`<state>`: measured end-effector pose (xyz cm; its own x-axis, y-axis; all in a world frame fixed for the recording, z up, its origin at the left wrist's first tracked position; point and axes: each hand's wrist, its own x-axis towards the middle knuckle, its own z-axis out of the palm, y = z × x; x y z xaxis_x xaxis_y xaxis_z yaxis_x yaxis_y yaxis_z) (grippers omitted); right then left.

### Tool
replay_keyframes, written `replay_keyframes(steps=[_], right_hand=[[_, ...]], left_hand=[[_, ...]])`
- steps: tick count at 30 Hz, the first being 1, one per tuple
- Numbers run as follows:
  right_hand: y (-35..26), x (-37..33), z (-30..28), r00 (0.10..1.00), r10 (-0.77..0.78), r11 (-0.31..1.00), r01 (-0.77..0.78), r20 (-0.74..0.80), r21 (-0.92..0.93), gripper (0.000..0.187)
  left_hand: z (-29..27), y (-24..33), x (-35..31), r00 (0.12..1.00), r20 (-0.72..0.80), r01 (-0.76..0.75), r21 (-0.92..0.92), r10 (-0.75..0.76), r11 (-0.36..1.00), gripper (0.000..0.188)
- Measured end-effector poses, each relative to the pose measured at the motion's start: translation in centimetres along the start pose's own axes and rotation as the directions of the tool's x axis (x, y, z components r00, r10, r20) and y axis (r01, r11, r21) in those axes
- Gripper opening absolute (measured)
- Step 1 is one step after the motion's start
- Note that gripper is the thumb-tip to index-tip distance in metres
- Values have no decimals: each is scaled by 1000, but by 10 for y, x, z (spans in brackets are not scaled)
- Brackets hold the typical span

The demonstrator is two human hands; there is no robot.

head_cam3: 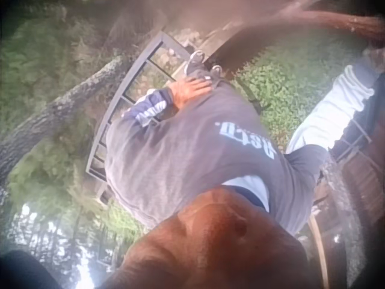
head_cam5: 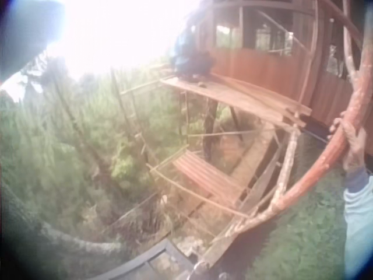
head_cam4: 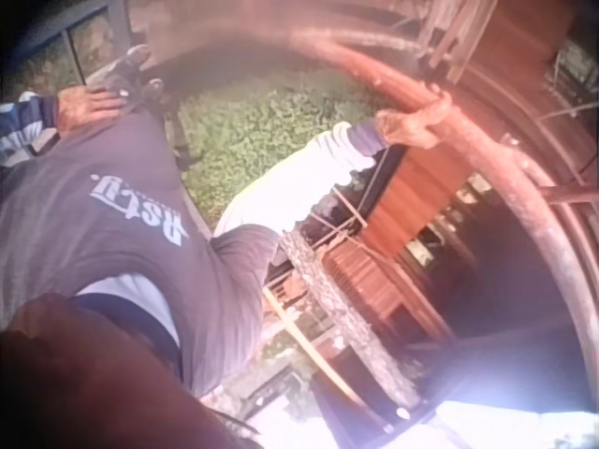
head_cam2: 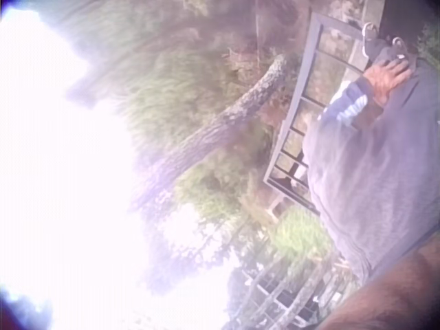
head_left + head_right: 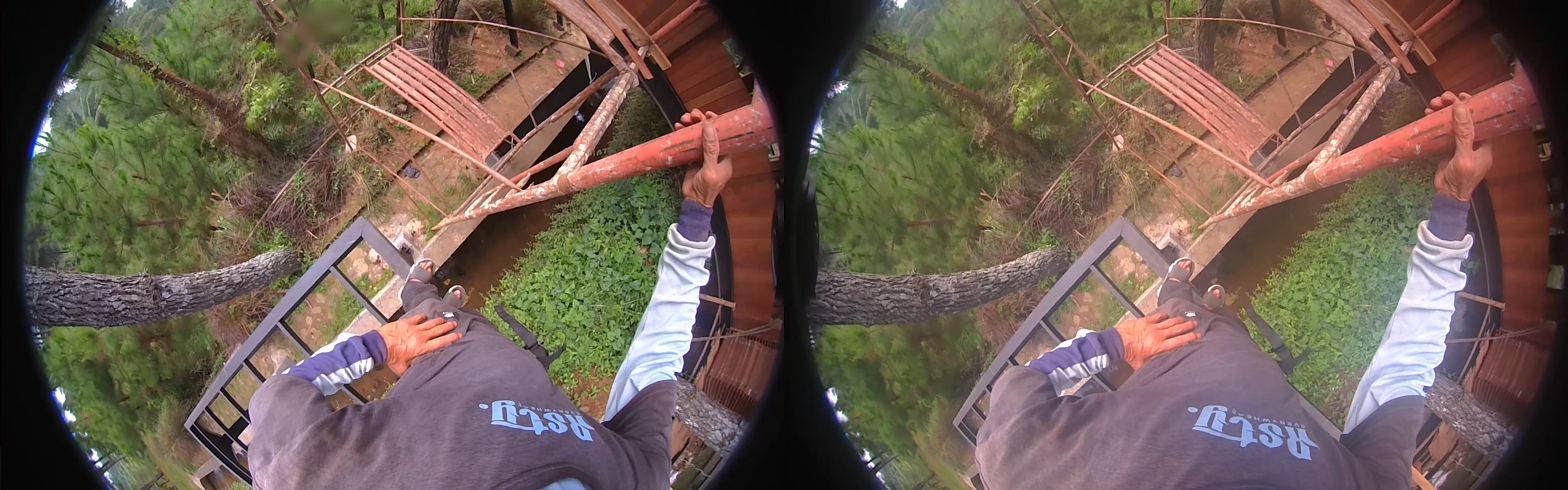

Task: The person uses an angle grinder to smooth a wooden plank, then measures and marks several planks with a tape measure and pencil. They carry a plank to a treehouse structure and hand it to another worker before returning to measure more planks.

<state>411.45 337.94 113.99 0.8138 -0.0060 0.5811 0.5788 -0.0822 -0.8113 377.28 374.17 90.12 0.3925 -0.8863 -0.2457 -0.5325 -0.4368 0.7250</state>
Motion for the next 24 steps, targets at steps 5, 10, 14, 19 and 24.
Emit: replay_keyframes(steps=[5, 10, 14, 19, 24], right_hand=[[-52, 53, -21, 996, 93, 989, -93, 7, 115, 40], [-42, 57, -43, 979, 203, 952, -193, -15, 239, 23], [-51, 28, 27, 972, 94, 989, -66, -216, 133, 23], [-68, 32, 45, 957, -57, 992, 86, -283, 91, 19], [-73, 31, 46, 938, -53, 997, 69, -341, 36, 18]], left_hand=[[-13, -11, -10, 998, 47, -27, -29, 28, 999, 120], [-15, -29, -13, 996, 64, -65, -31, 67, 997, 123], [-27, -30, -23, 982, 188, -34, 27, 28, 999, 124], [-31, -39, -39, 992, 125, -32, 71, 23, 997, 121], [-30, -48, -46, 997, 81, -15, 28, 13, 1000, 107]])
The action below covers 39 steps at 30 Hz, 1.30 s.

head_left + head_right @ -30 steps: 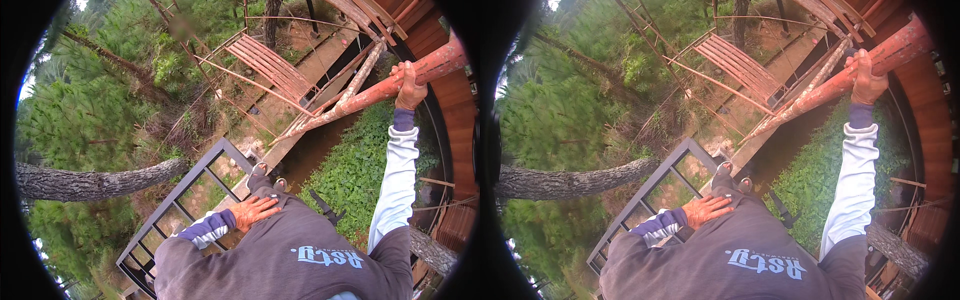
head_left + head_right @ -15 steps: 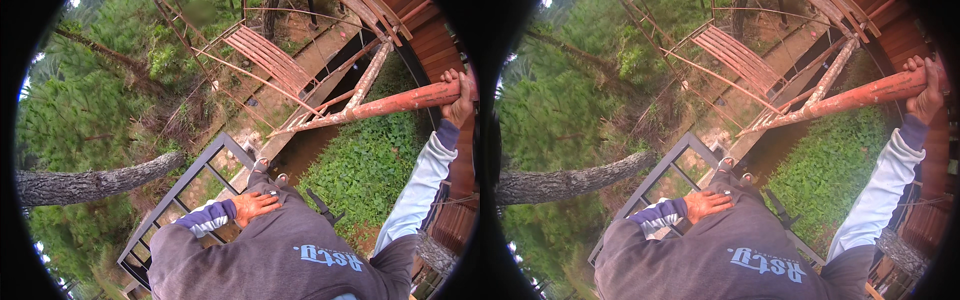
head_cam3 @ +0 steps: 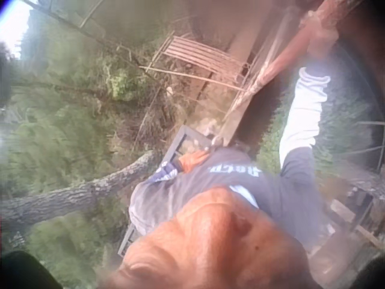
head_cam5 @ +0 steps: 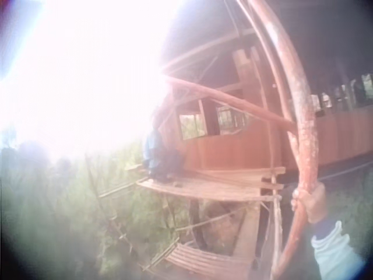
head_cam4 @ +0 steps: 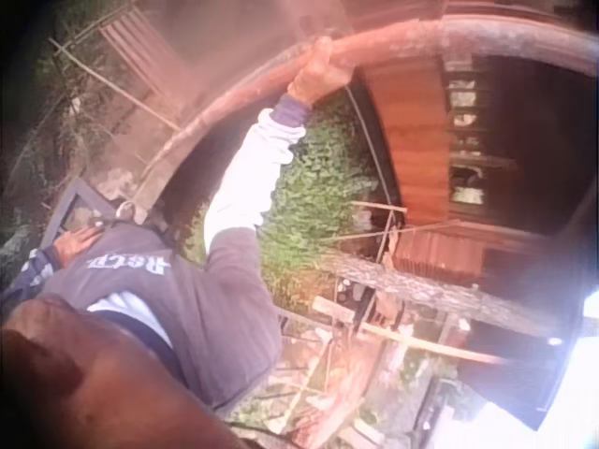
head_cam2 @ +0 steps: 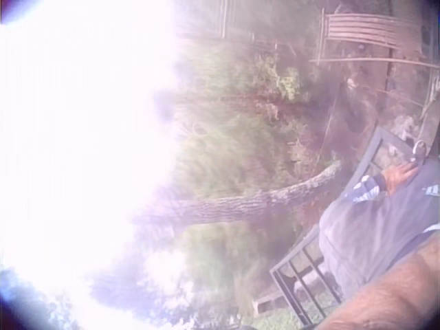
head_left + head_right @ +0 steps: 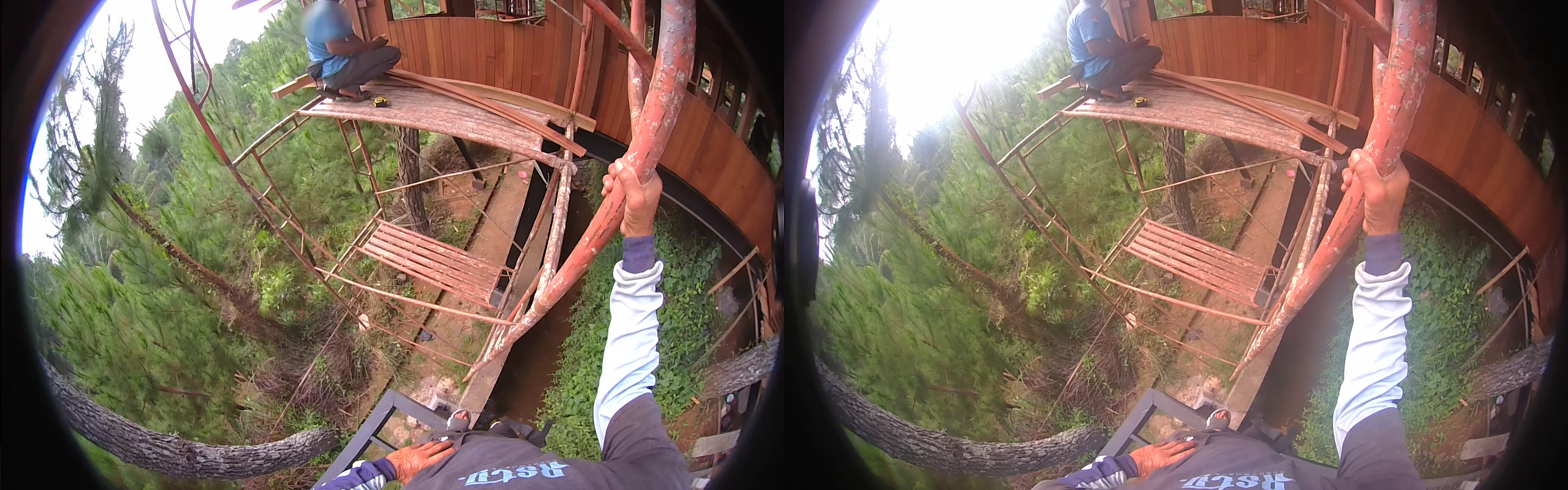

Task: The person uses an angle grinder to smooth a wooden plank, then measures and marks several planks with a tape measure and pencil. They carry a plank to a treehouse structure and hand it to another worker before returning to measure more planks.

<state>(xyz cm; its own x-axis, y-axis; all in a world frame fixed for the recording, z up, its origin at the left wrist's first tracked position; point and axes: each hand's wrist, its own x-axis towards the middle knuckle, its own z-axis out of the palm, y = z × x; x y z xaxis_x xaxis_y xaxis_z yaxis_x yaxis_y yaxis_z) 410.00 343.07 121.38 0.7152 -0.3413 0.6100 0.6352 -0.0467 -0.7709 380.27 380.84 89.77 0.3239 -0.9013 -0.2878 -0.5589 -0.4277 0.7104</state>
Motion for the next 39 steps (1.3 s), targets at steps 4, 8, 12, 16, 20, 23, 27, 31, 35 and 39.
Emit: replay_keyframes(steps=[4, 8, 12, 16, 20, 23, 27, 31, 35, 39], right_hand=[[5, 2, -4, 1000, -31, 999, 31, -2, -28, 21], [3, 0, -7, 998, -53, 998, 53, -27, -24, 14], [-1, -6, 1, 998, -44, 999, 44, -37, -10, 13], [-5, -7, -1, 998, -49, 999, 49, -28, 17, 14], [-9, -6, 1, 999, -41, 999, 41, -32, 28, 16], [-12, -5, 0, 998, -48, 998, 49, -29, 36, 15], [-8, -4, 0, 998, -52, 998, 53, -36, 39, 16], [-10, -5, 6, 999, -42, 998, 43, -24, 46, 17], [-14, -4, 1, 999, -28, 1000, 28, -45, 14, 17], [-9, -6, 4, 999, -28, 999, 29, -44, 26, 19]], left_hand=[[19, -4, -10, 923, -351, -127, 110, 158, 986, 67], [9, 12, -3, 871, -473, -107, 84, 135, 991, 58], [-16, 8, 12, 891, -450, -38, 48, 55, 998, 58], [-31, 5, 21, 911, -413, -6, 31, 18, 1000, 58], [-42, 4, 22, 924, -383, 31, 27, -19, 999, 59], [-49, 1, 20, 934, -356, 48, 22, -37, 999, 59], [-54, -3, 24, 945, -323, 57, 30, -44, 998, 59], [-52, -5, 22, 952, -301, 71, 33, -58, 997, 59], [-55, -10, 26, 964, -264, 53, 38, -41, 998, 60], [-50, -13, 26, 971, -234, 48, 33, -39, 998, 60]])
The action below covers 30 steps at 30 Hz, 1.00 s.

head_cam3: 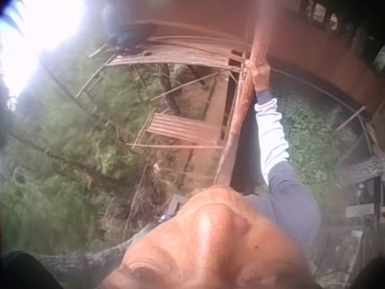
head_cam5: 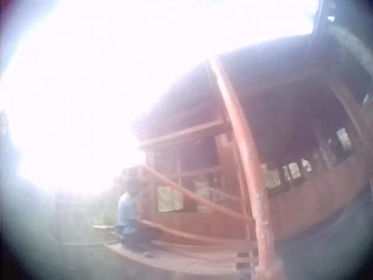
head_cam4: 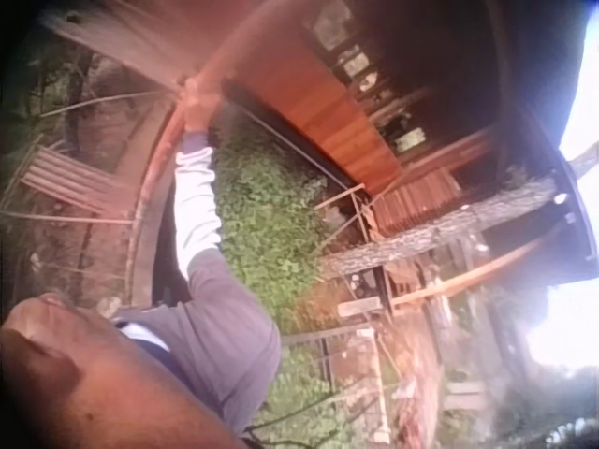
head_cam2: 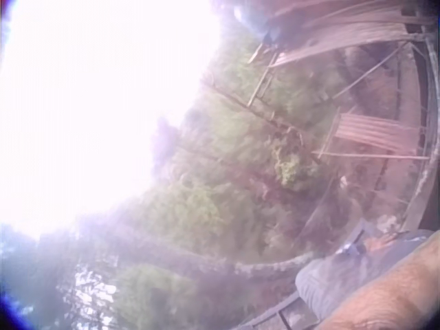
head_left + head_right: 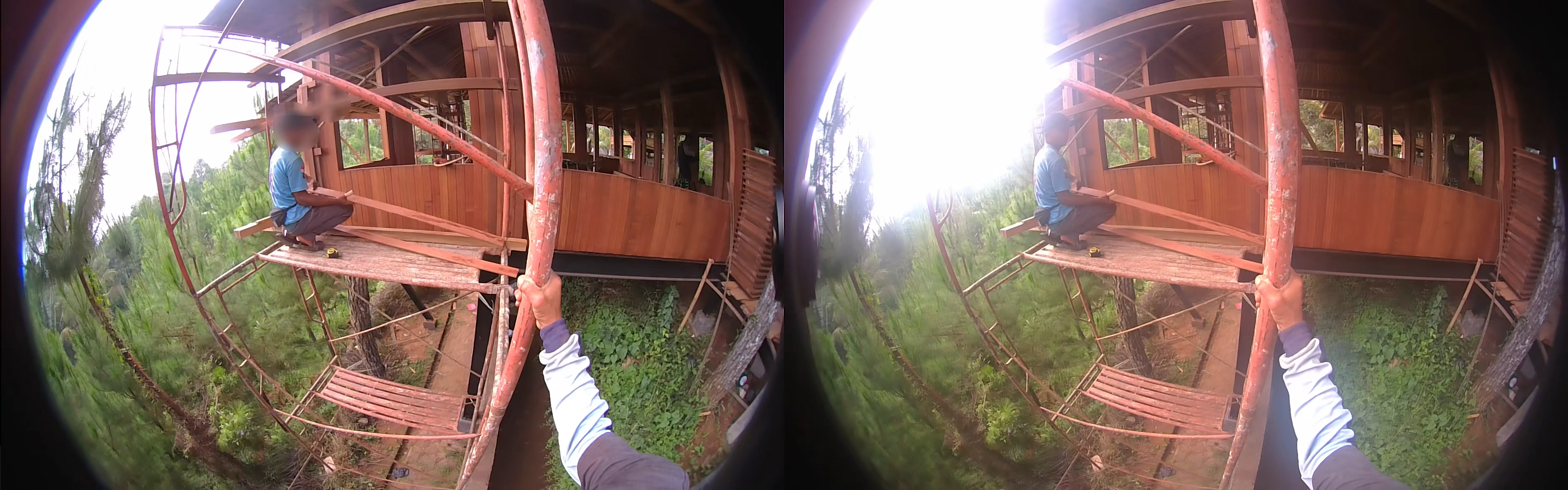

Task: The person uses an angle grinder to smooth a wooden plank, then measures and marks several planks with a tape measure and pencil. They carry a plank to a treehouse structure and hand it to another worker before returning to measure more planks.

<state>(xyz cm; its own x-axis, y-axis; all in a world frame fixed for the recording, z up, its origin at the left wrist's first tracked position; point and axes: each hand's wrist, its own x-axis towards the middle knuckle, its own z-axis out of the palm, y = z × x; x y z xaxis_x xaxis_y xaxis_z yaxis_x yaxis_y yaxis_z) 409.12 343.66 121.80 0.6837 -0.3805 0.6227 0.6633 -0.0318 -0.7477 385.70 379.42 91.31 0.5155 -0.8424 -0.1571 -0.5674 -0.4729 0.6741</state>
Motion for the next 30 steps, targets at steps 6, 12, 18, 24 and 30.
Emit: replay_keyframes(steps=[6, 12, 18, 24, 30], right_hand=[[4, 0, -8, 1000, 4, 1000, -4, 4, -3, 17], [3, 1, -3, 1000, 16, 999, -17, 24, 32, 16], [6, 3, -6, 1000, 3, 1000, -3, 23, -8, 17], [10, 3, -6, 1000, 10, 999, -9, 26, -43, 18], [10, 4, -9, 999, -16, 999, 18, 44, -40, 18]], left_hand=[[8, -7, -3, 999, 45, -7, -13, 7, 1000, 61], [17, -10, -8, 997, 81, -9, -26, 11, 1000, 61], [24, -11, -11, 994, 109, -14, -28, 17, 1000, 62], [34, -8, -23, 991, 131, -8, -29, 12, 1000, 62], [52, -3, -37, 989, 147, -8, -21, 11, 1000, 63]])
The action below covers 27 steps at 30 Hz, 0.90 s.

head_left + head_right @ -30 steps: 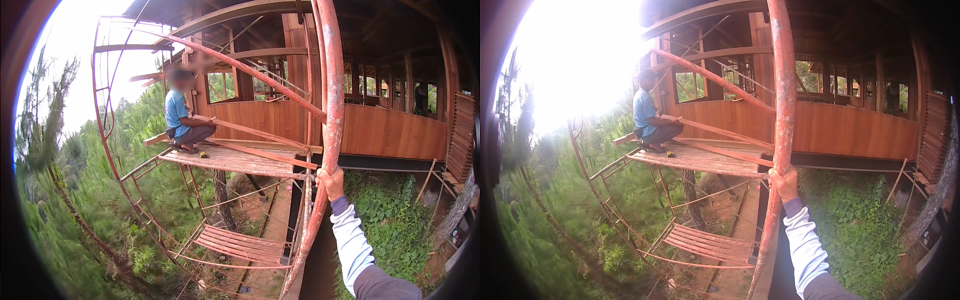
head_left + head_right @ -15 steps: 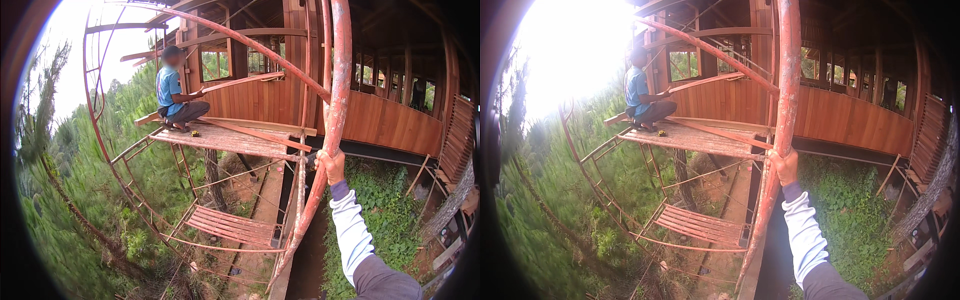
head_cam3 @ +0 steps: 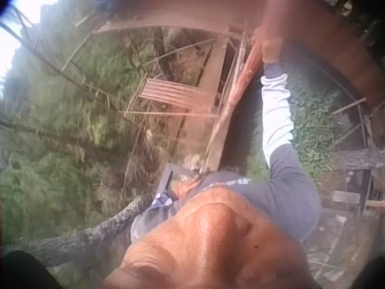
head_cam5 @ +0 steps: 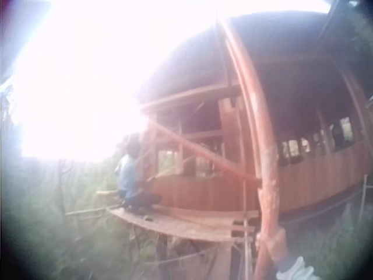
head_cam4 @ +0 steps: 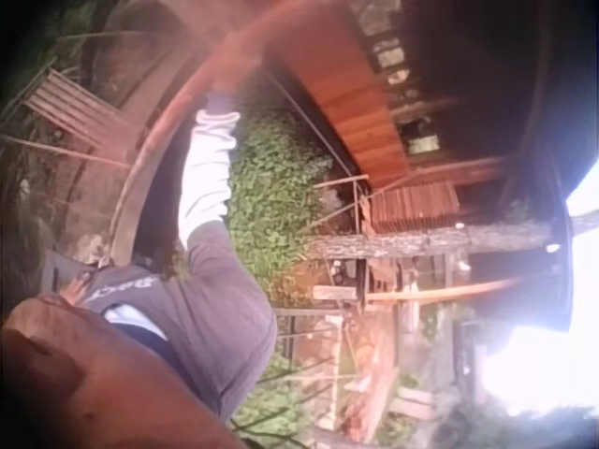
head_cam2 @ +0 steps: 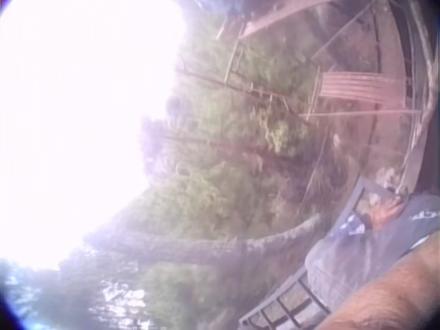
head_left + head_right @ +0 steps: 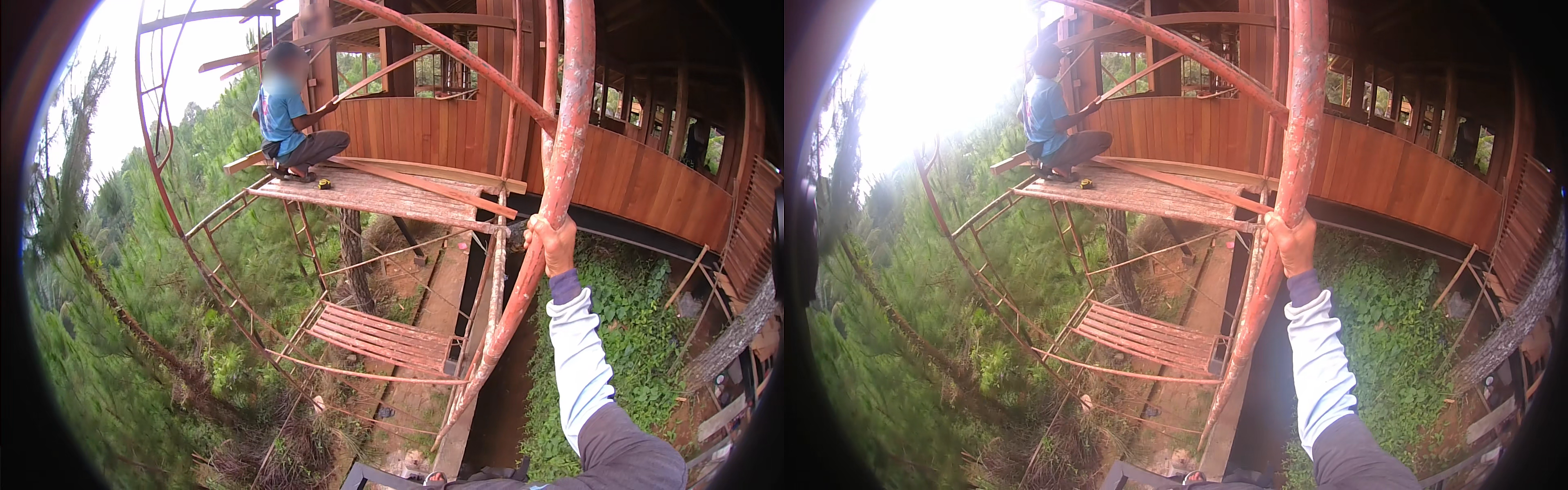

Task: The person uses an angle grinder to smooth a wooden plank, then measures and marks several planks with a tape measure and pencil. They carry a plank to a treehouse structure and hand it to another worker before returning to measure more planks.

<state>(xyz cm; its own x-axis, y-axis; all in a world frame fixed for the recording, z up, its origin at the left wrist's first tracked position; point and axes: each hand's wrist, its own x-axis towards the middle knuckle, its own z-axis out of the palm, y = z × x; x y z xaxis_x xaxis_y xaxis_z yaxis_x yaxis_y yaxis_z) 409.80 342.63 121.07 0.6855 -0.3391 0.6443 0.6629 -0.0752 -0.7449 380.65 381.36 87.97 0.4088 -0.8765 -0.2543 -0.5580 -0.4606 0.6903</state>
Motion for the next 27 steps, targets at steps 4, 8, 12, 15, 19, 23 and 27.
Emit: replay_keyframes(steps=[4, 8, 12, 15, 19, 23, 27], right_hand=[[-2, -1, 1, 1000, 12, 1000, -11, 5, -16, 22], [-1, -1, 2, 1000, 6, 1000, -6, 14, 13, 19], [1, 1, 1, 1000, 19, 1000, -19, 5, 19, 18], [-2, -1, 2, 998, 55, 998, -55, 0, 41, 19], [-5, -3, 5, 999, 47, 999, -47, -11, 20, 19], [-2, -1, 2, 999, 36, 999, -36, 1, -1, 20], [-2, -1, 2, 1000, 27, 1000, -27, 5, -13, 20]], left_hand=[[20, 3, -9, 1000, 10, -16, 5, 16, 1000, 63], [23, 6, -8, 999, -43, -19, -30, 18, 999, 67], [27, 8, -9, 999, -31, -26, -78, 23, 997, 69], [28, 7, -10, 999, -33, -44, -112, 41, 993, 71], [45, -7, -13, 995, -72, -83, -137, 74, 987, 81], [37, 0, -13, 997, -38, -74, -133, 70, 988, 82], [37, 4, -15, 996, -56, -78, -145, 71, 986, 80]])
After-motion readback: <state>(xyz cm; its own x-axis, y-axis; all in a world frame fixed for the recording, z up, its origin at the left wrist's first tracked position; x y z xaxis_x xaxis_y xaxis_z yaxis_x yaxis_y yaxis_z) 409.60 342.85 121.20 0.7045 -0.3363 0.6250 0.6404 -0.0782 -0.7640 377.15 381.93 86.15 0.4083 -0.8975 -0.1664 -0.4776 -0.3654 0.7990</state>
